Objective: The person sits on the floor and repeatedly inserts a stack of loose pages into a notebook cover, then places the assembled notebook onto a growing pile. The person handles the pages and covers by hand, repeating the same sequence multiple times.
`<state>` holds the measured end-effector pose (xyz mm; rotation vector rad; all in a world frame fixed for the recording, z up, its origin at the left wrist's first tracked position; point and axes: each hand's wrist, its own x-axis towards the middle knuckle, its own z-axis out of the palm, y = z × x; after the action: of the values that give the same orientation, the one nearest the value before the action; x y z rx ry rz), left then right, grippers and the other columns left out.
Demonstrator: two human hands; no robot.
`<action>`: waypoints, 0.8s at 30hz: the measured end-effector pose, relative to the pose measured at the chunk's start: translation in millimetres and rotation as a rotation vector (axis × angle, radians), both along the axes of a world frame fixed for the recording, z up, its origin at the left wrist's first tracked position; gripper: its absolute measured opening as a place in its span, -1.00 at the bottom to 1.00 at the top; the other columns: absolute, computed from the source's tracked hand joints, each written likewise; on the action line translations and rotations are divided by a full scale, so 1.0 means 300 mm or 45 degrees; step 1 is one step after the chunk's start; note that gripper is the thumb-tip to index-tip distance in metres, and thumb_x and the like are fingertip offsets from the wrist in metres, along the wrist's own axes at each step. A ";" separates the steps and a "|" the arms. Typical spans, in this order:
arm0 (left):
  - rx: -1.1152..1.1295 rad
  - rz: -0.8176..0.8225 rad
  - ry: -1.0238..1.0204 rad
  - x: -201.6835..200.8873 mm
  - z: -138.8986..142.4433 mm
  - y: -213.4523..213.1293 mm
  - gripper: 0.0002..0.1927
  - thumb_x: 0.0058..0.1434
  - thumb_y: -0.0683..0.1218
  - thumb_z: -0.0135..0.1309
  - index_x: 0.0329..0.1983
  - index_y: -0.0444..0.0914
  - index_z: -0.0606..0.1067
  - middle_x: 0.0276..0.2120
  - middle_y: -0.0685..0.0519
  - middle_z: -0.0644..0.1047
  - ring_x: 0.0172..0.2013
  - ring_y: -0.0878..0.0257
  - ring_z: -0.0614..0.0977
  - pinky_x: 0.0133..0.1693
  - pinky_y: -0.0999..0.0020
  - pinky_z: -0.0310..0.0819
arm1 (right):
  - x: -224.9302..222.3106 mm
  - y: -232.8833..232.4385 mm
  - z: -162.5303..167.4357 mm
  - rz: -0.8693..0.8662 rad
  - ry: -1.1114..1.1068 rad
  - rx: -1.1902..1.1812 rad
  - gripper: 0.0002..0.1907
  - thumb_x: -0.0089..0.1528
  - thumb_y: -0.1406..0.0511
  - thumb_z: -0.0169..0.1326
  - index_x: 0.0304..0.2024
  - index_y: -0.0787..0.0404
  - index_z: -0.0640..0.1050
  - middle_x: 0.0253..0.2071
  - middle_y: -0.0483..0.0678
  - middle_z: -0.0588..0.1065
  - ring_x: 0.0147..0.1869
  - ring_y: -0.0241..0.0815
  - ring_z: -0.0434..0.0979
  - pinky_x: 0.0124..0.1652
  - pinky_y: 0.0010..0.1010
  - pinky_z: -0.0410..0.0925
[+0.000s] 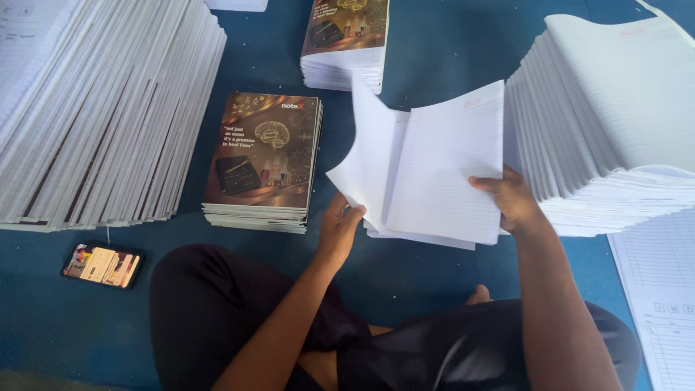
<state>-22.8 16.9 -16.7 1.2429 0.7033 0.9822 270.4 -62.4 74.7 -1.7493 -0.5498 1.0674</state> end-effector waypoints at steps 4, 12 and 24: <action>-0.101 -0.190 -0.092 0.006 -0.027 -0.006 -0.56 0.20 -0.20 0.00 0.16 -0.41 0.42 -0.03 -0.08 0.56 0.04 0.22 0.57 0.12 0.28 0.41 | -0.002 0.011 -0.055 0.037 0.019 -0.018 -0.26 0.12 0.30 0.16 0.33 0.40 0.29 0.15 0.37 0.45 0.27 0.23 0.49 0.23 0.00 0.36; 0.047 -0.289 0.156 0.022 -0.055 0.059 -0.38 0.05 -0.35 -0.22 0.22 -0.34 0.47 0.18 -0.11 0.50 0.16 0.04 0.53 0.17 0.18 0.43 | 0.019 0.004 -0.133 0.020 0.033 -0.077 -0.24 0.12 0.27 0.18 0.35 0.33 0.30 0.16 0.30 0.48 0.28 0.16 0.49 0.27 -0.05 0.30; -0.320 -0.157 0.429 0.040 0.006 0.074 -0.35 0.21 -0.15 0.04 0.39 -0.26 0.22 0.26 -0.21 0.41 0.20 0.03 0.52 0.13 0.17 0.45 | -0.020 -0.012 -0.108 0.142 0.031 -0.073 -0.21 0.17 0.14 0.13 0.37 0.39 0.27 0.19 0.27 0.49 0.30 0.13 0.49 0.24 -0.10 0.32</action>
<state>-10.9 39.1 -14.8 1.2231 0.9681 0.5671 264.5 -66.1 42.1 -1.7696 -0.6128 1.1912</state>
